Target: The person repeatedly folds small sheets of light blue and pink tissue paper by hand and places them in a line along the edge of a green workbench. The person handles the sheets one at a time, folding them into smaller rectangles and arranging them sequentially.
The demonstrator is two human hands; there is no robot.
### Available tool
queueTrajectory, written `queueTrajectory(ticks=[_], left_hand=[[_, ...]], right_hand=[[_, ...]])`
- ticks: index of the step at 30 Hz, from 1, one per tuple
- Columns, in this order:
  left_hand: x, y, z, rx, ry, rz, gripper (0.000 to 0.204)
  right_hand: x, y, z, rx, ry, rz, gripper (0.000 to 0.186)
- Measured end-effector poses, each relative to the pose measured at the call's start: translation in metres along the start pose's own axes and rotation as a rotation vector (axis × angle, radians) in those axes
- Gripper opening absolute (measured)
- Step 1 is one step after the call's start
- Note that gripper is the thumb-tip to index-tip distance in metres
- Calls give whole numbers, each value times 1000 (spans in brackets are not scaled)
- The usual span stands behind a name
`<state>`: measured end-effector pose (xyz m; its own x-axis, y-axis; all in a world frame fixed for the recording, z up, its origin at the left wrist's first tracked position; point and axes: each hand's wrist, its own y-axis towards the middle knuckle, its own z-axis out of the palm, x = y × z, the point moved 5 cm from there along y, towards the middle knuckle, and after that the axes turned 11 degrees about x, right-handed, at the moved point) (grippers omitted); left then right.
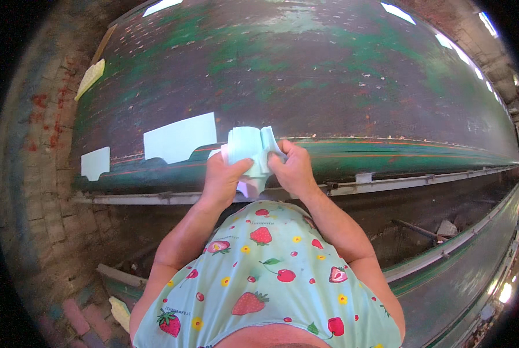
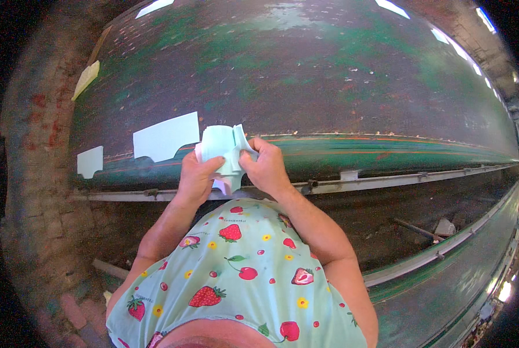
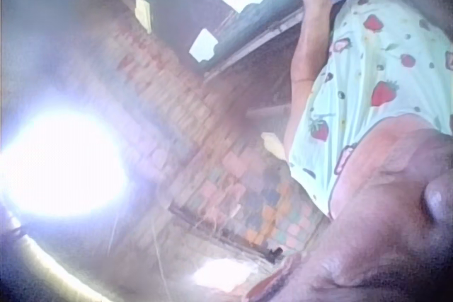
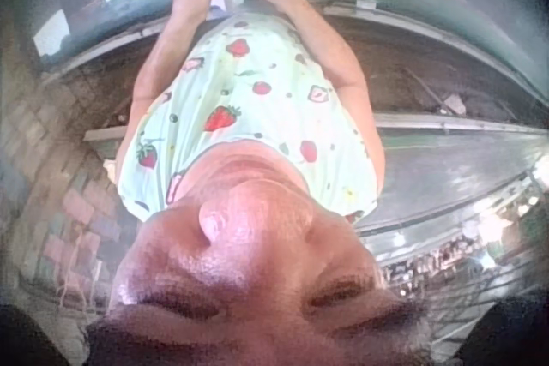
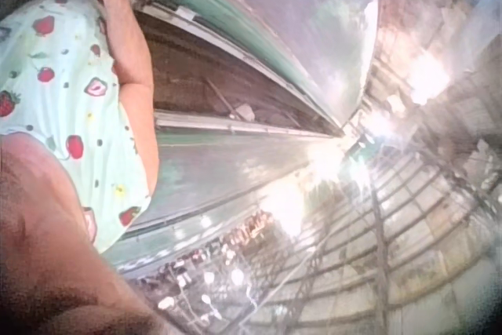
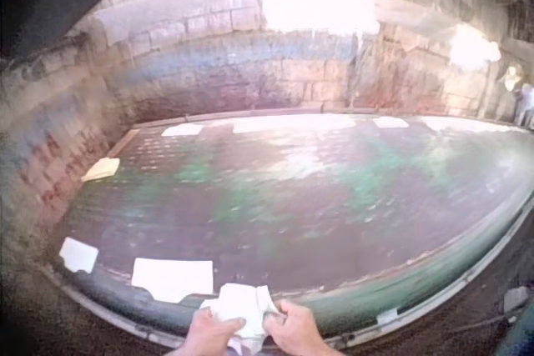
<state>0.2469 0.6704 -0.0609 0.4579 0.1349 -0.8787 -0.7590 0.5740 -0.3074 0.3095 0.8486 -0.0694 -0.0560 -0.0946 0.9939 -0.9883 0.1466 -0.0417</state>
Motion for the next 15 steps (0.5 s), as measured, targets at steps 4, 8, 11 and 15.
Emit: queueTrajectory(ticks=[4, 8, 11, 15], left_hand=[[-14, 6, -14, -19, -235, 7, 49], [-50, 5, -44, 56, -382, 81, 67], [-70, 2, -67, 96, -444, 171, 71], [-80, 9, -88, 188, -572, 225, 73]], right_hand=[[-21, 6, -27, -147, 315, 57, 22], [-32, 8, -92, -451, 633, -6, 21], [-7, 3, -155, -566, 530, -138, 20], [52, 4, -201, -672, 53, -243, 18]])
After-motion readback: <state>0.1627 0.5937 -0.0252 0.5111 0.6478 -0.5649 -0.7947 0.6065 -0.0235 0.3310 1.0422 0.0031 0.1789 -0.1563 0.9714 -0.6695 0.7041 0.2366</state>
